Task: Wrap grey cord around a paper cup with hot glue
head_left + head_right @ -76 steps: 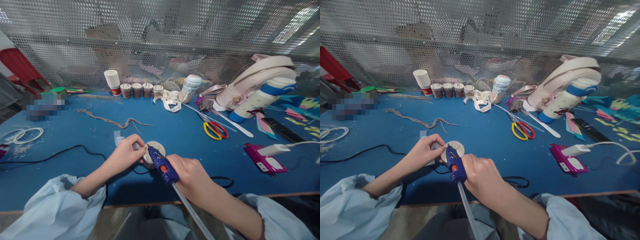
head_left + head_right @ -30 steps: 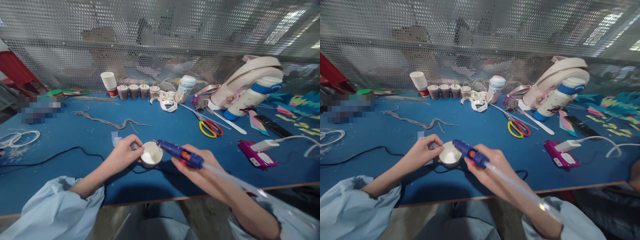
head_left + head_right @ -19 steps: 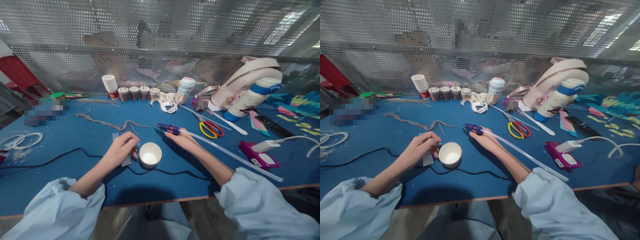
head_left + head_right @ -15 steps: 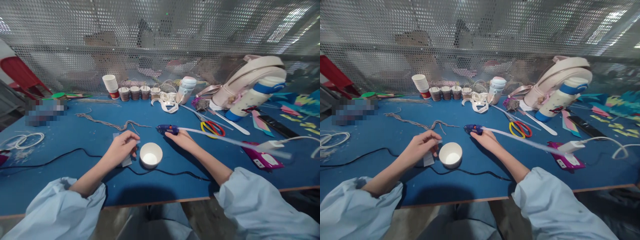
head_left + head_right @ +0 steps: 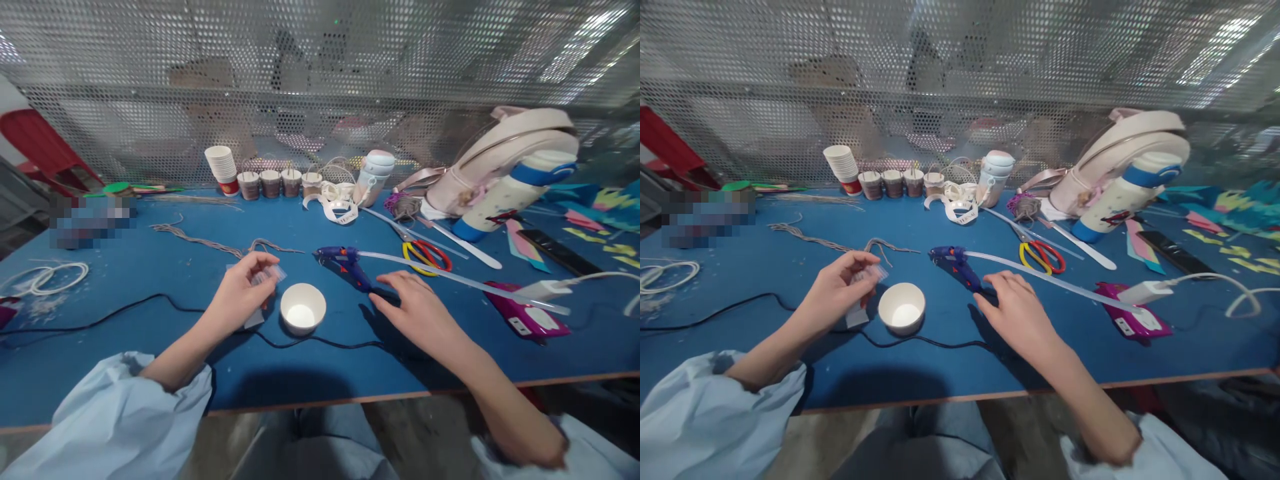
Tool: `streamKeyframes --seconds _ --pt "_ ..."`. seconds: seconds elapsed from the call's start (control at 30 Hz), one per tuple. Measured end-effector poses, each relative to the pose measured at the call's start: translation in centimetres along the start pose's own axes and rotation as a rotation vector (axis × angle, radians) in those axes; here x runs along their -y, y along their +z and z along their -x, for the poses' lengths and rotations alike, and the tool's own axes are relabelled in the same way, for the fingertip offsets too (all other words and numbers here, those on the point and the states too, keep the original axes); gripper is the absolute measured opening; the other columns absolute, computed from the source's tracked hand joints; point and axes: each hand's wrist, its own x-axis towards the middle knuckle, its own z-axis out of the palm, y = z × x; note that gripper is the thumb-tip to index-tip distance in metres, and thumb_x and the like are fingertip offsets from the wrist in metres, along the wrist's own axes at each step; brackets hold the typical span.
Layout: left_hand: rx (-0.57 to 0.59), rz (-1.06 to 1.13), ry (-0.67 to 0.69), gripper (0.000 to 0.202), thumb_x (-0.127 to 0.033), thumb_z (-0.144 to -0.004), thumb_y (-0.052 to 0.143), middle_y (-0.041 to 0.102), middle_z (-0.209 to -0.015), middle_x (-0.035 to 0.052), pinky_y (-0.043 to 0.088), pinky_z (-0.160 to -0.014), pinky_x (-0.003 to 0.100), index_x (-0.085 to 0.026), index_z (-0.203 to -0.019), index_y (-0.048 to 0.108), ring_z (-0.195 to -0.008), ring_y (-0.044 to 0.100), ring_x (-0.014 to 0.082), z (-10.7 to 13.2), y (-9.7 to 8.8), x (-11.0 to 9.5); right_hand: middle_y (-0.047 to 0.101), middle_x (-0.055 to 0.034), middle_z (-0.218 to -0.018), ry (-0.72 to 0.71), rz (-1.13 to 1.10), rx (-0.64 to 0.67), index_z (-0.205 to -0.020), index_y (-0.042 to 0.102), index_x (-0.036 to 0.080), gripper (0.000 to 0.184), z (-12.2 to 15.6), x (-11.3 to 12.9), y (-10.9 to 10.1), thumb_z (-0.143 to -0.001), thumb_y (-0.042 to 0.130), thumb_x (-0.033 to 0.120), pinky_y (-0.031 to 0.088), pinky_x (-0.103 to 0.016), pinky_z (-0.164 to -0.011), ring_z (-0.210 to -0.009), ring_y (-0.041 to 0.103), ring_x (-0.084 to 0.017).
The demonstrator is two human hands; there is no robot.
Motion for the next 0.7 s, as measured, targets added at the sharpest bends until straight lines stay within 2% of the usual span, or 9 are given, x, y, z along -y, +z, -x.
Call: streamKeyframes --seconds 0.07,0.13,0.23,0.33,0.47,0.7 --pt "0.004 -0.028 0.067 0.023 -0.019 -0.075 0.060 0.059 -0.080 -0.0012 0.044 -0.049 0.022 -0.018 -0.098 0.056 -0.052 0.053 0.0083 0.0 0.1 0.0 0.067 -0.0097 -0.094 -0.050 -0.071 0.020 -0.097 0.065 0.017 0.020 1.1 1.6 -1.2 -0.087 0.055 0.032 0.047 -0.043 -0.084 -0.092 0.061 -0.027" --pt "0.023 -0.072 0.155 0.024 -0.019 -0.076 0.060 0.061 -0.088 0.0018 0.049 -0.062 0.024 -0.018 -0.100 0.057 -0.069 0.059 0.0118 0.0 0.2 0.0 0.067 -0.0067 -0.092 -0.125 -0.217 0.043 -0.094 0.065 0.019 0.016 1.1 3.7 -2.1 -0.089 0.053 0.029 0.047 -0.037 -0.081 -0.086 0.062 -0.022" --pt "0.072 -0.121 0.239 0.025 -0.018 -0.078 0.059 0.062 -0.091 0.0031 0.048 -0.078 0.028 -0.018 -0.104 0.057 -0.085 0.059 0.0149 -0.1 0.2 -0.2 0.067 -0.0043 -0.092 -0.200 -0.394 0.065 -0.095 0.066 0.019 0.012 -0.8 6.5 -2.0 -0.086 0.057 0.022 0.047 -0.031 -0.079 -0.082 0.060 -0.017" --pt "0.106 -0.145 0.256 0.027 -0.017 -0.079 0.058 0.061 -0.091 0.0029 0.047 -0.078 0.029 -0.017 -0.106 0.057 -0.084 0.058 0.0146 -0.3 0.3 -0.4 0.069 -0.0043 -0.097 -0.183 -0.503 0.129 -0.095 0.068 0.018 0.014 -4.0 7.9 -0.5 -0.083 0.062 0.021 0.047 -0.028 -0.075 -0.082 0.060 -0.015" --pt "0.111 -0.155 0.255 0.028 -0.017 -0.078 0.058 0.060 -0.089 0.0023 0.046 -0.074 0.028 -0.016 -0.106 0.057 -0.081 0.057 0.0141 -0.7 0.3 -0.6 0.071 -0.0047 -0.091 -0.163 -0.649 0.310 -0.091 0.071 0.015 0.016 -6.8 8.4 1.7 -0.081 0.061 0.023 0.046 -0.027 -0.070 -0.078 0.060 -0.015" --pt "0.149 -0.181 0.204 0.030 -0.016 -0.077 0.058 0.061 -0.086 0.0014 0.045 -0.073 0.028 -0.018 -0.107 0.058 -0.080 0.057 0.0142 -0.8 0.2 -0.3 0.066 -0.0008 -0.073 -0.137 -0.760 0.377 -0.075 0.067 0.015 0.010 -7.0 8.7 2.5 -0.079 0.061 0.021 0.043 -0.025 -0.065 -0.069 0.056 -0.013"
